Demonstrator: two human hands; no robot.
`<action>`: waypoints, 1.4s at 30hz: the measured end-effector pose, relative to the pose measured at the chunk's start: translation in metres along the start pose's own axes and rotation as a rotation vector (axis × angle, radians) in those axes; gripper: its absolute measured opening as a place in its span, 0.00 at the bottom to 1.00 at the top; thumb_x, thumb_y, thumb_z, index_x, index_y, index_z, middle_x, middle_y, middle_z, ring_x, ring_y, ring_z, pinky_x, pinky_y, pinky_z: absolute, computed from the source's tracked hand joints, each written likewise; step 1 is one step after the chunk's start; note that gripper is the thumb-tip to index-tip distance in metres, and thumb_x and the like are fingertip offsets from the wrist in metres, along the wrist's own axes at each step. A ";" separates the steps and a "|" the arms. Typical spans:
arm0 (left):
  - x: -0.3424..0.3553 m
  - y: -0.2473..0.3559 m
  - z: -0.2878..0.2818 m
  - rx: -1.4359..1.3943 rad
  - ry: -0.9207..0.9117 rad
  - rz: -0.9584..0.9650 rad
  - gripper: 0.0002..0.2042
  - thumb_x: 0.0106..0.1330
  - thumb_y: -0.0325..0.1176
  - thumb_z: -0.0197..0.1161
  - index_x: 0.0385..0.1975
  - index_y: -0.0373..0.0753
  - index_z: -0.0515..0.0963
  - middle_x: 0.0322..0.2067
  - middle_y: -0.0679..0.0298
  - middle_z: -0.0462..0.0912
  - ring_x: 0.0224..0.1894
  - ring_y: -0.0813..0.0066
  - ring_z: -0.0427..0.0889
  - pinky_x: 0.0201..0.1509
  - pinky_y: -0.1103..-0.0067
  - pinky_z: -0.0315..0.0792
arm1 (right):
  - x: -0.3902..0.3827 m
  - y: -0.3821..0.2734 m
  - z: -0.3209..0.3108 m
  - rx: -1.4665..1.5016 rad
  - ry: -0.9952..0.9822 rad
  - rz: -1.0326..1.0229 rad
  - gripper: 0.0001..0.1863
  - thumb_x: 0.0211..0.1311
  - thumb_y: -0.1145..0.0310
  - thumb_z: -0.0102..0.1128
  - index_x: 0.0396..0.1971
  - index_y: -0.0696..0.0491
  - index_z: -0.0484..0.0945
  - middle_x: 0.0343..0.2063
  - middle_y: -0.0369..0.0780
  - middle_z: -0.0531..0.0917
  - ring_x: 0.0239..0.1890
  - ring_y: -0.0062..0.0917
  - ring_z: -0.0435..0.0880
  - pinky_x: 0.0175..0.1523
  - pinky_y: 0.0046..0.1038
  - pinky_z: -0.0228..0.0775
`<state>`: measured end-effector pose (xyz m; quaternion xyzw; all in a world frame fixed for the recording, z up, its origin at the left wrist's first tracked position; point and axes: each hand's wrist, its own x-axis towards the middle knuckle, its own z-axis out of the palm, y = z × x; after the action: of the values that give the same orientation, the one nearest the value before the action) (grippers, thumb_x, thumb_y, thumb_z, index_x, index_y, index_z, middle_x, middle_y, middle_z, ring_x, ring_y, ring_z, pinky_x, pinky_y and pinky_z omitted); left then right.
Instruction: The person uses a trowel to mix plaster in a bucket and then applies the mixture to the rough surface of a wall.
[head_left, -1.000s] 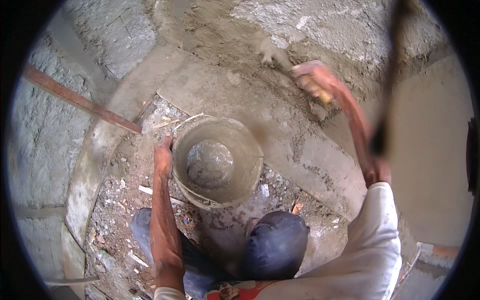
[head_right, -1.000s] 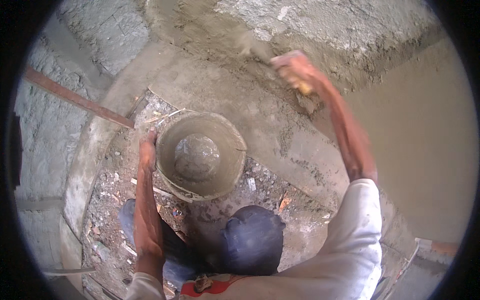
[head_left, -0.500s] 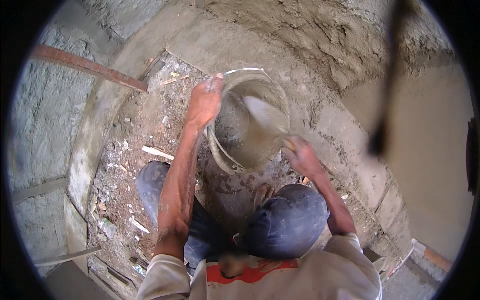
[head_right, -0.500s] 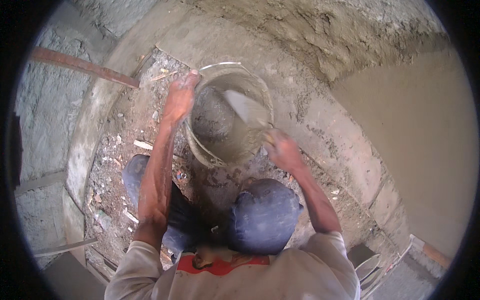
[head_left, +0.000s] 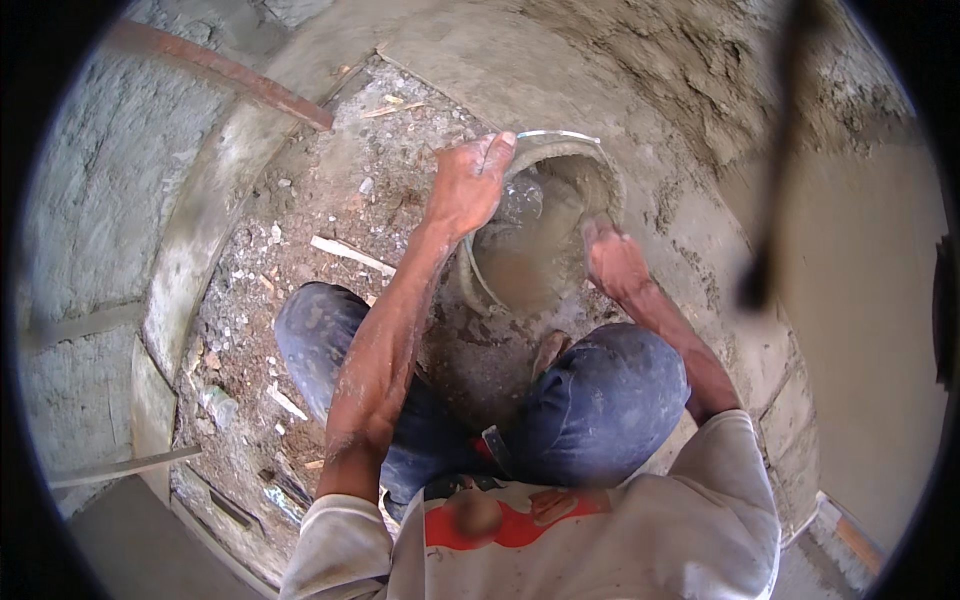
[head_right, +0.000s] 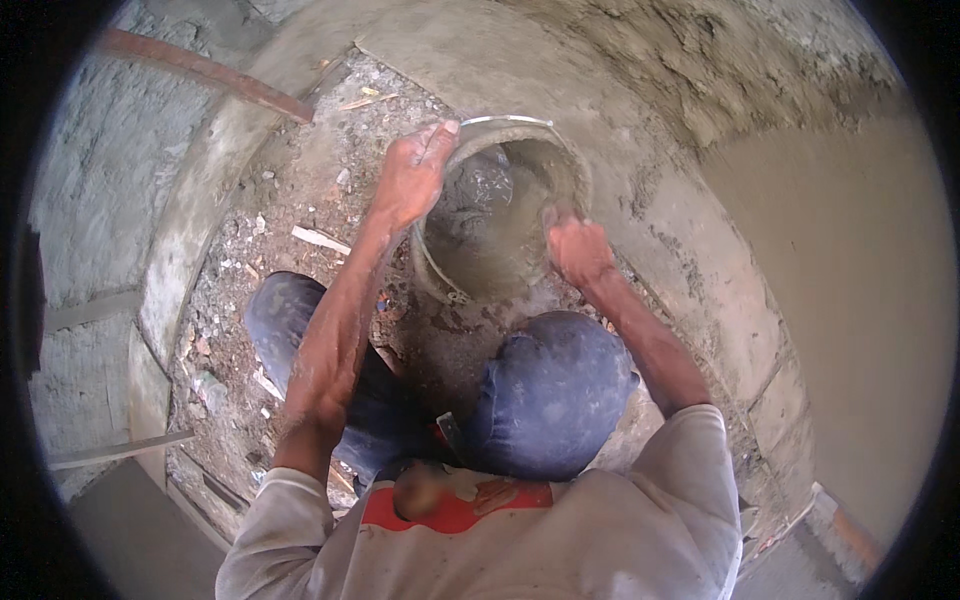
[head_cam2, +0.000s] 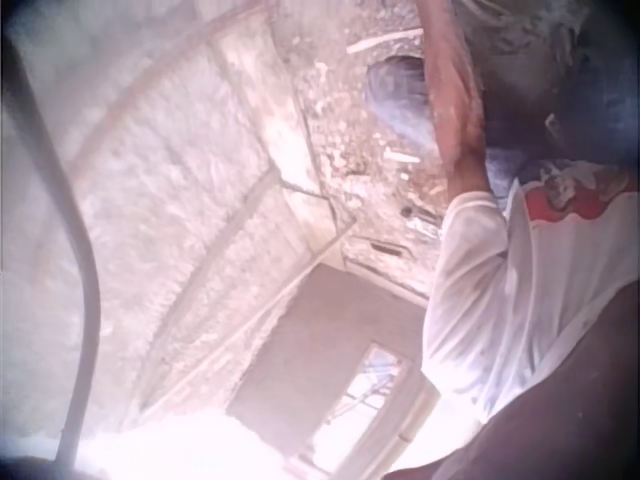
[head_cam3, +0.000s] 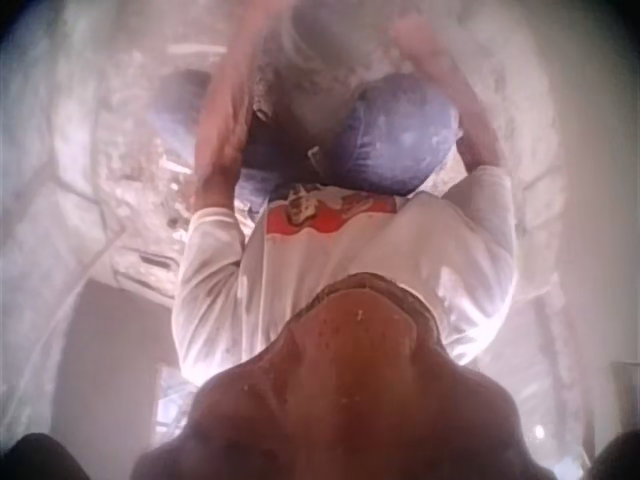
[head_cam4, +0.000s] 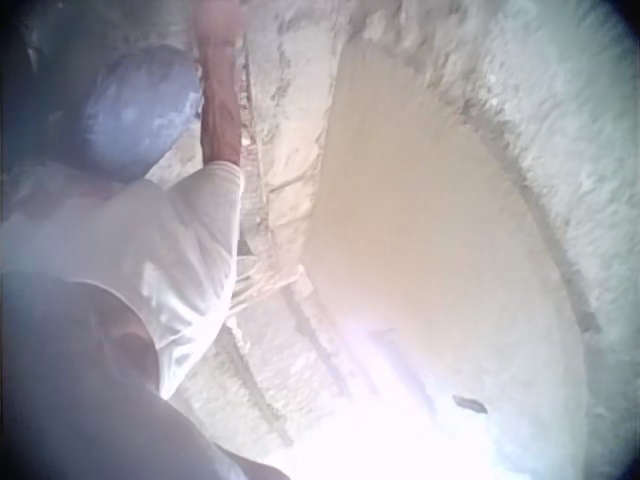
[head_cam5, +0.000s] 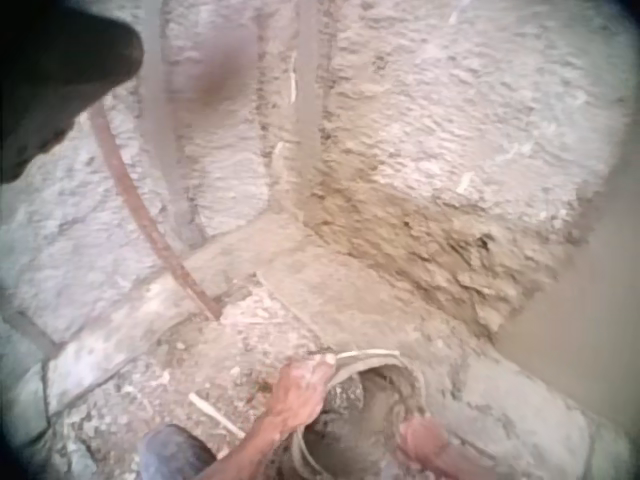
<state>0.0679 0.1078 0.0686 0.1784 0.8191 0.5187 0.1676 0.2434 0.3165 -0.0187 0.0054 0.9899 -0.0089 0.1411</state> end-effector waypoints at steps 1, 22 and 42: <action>-0.003 0.003 0.002 0.038 -0.017 -0.027 0.26 0.78 0.52 0.52 0.48 0.31 0.84 0.36 0.52 0.86 0.39 0.66 0.81 0.49 0.70 0.74 | 0.004 -0.005 0.001 0.014 0.001 0.072 0.17 0.66 0.62 0.54 0.44 0.58 0.84 0.35 0.52 0.87 0.38 0.42 0.89 0.42 0.40 0.82; -0.029 -0.002 0.022 0.067 -0.009 0.164 0.23 0.78 0.48 0.52 0.43 0.30 0.83 0.29 0.49 0.82 0.32 0.65 0.78 0.43 0.67 0.73 | 0.007 -0.018 0.053 0.746 -0.150 -0.128 0.21 0.62 0.60 0.64 0.47 0.61 0.79 0.43 0.54 0.85 0.47 0.50 0.84 0.53 0.43 0.77; -0.002 -0.044 -0.117 0.183 0.529 -0.121 0.25 0.80 0.46 0.46 0.25 0.32 0.73 0.22 0.61 0.72 0.28 0.72 0.65 0.34 0.69 0.63 | 0.036 0.013 -0.164 1.064 -0.449 -0.081 0.20 0.74 0.53 0.56 0.52 0.55 0.80 0.34 0.50 0.85 0.28 0.32 0.86 0.27 0.34 0.81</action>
<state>0.0103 -0.0034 0.0761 0.0020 0.8870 0.4603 -0.0378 0.1635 0.3327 0.1288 0.0355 0.7946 -0.5116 0.3249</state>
